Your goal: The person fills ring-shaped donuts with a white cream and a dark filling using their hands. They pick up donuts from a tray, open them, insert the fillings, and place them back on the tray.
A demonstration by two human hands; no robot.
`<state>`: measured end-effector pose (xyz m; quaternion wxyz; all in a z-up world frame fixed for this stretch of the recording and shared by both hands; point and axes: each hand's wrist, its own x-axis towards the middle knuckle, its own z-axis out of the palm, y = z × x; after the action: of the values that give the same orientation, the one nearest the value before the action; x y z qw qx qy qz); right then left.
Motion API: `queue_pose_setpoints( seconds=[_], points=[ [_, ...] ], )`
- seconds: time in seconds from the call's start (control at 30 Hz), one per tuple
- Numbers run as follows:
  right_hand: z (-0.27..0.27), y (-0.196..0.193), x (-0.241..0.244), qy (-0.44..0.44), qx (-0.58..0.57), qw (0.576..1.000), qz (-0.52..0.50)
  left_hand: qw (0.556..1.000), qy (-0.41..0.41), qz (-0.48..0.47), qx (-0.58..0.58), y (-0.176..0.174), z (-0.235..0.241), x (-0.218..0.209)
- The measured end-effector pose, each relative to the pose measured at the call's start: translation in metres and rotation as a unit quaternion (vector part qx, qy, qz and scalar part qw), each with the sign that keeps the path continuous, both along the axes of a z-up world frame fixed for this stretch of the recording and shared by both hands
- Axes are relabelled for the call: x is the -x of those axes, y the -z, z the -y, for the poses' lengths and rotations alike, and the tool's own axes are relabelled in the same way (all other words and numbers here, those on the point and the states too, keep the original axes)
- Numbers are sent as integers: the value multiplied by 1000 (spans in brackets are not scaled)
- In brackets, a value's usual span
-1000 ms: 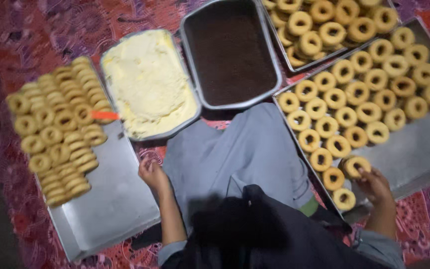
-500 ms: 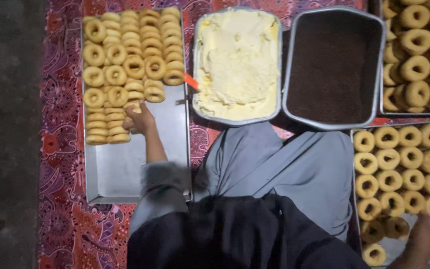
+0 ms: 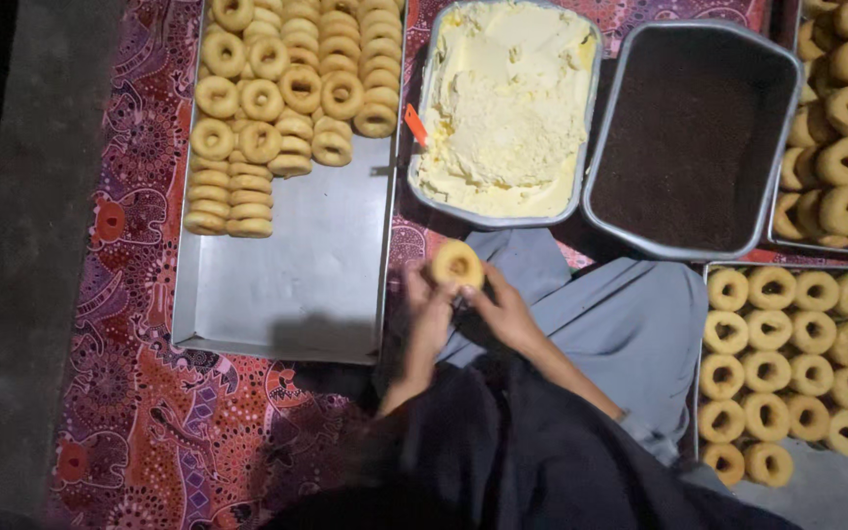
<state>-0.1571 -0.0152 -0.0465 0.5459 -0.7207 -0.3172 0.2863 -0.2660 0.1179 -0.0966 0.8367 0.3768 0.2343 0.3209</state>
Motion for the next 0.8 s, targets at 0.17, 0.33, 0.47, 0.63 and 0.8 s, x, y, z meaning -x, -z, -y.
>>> queue_pose_setpoints(
  seconds=[0.17,0.33,0.47,0.63,0.8],
  points=[
    [-16,-34,-26,201,155,967,-17,994,-17,-95,41,-10,22,-14],
    [-15,-73,-29,-63,-34,974,214,980,-36,-57,188,-6,-5,-46],
    [-51,-98,-73,-153,-26,943,293,986,10,-26,166,-19,-36,-62],
    [-100,-85,-160,-15,-33,876,480,937,-145,-252,-194,-34,-78,-82],
    [-98,-79,-171,-26,19,950,309,743,-53,-258,-615,-46,-45,-84]
  ],
)
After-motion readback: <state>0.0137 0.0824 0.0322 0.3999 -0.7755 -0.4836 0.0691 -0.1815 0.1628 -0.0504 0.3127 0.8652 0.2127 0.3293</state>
